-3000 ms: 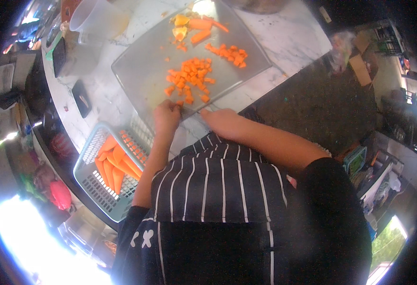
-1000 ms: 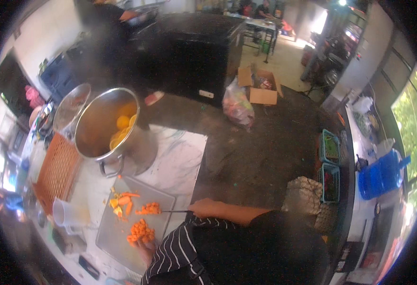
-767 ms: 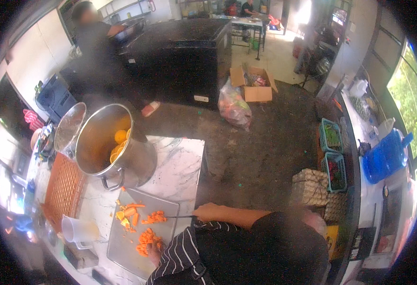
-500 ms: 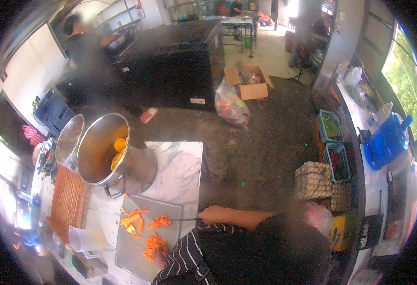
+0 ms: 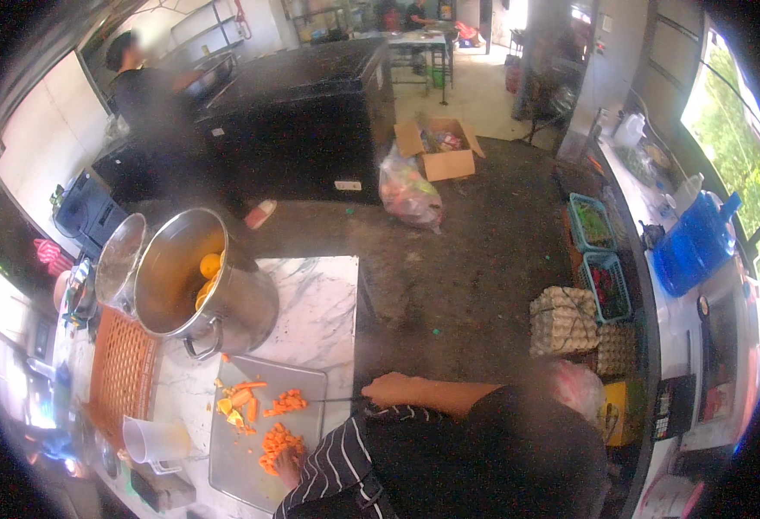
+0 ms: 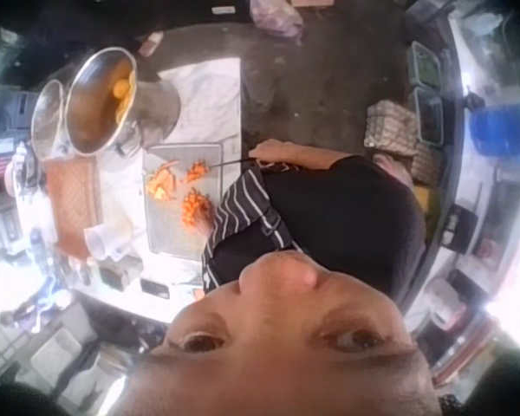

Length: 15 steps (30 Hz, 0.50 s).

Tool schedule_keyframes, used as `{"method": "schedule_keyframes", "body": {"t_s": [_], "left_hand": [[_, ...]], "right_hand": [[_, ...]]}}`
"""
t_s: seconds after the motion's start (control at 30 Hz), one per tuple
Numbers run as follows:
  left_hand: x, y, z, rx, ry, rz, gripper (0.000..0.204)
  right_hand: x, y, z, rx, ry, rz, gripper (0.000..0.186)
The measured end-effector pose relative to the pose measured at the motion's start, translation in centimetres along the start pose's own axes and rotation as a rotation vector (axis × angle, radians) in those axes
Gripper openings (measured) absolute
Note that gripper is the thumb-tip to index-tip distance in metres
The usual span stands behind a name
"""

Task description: The person uses a knife to chop carrots on a metal tray in a commercial kitchen. The person repeatedly slices the carrots into small pieces and gathers them on the tray.

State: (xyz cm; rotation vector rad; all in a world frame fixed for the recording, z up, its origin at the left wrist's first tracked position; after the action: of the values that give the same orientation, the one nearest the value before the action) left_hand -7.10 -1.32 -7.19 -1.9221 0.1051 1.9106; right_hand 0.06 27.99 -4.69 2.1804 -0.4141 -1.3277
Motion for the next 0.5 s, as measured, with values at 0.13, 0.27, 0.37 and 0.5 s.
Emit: {"method": "schedule_keyframes", "body": {"t_s": [0.13,0.27,0.37,0.5], "left_hand": [[-0.8,0.0,-0.8,0.011,-0.003,0.025,0.029],[-1.5,-0.2,-1.2,0.019,-0.029,0.04,0.026],[-2.7,-1.0,-1.1,0.048,-0.12,0.007,0.015],[-1.6,0.0,-1.2,0.103,-0.138,-0.012,0.018]], "right_hand": [[1.1,-0.6,-0.1,0.039,0.018,0.024,0.022],[0.6,0.0,-0.3,0.045,0.035,0.001,0.021],[1.0,0.1,-0.2,0.035,0.048,-0.014,0.022],[1.2,-0.5,0.0,0.029,0.029,-0.026,0.022]]}}
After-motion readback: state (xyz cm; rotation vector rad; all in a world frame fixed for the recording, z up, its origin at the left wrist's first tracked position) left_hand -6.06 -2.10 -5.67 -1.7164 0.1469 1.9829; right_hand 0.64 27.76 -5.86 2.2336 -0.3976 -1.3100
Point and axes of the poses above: each hand's wrist, its own z-axis towards the middle knuckle, its own x-axis out of the palm, y = z × x, the point moved 10 cm from there along z, towards the middle knuckle, and after that the axes turned 5 degrees about -x, right-handed, at the moved point
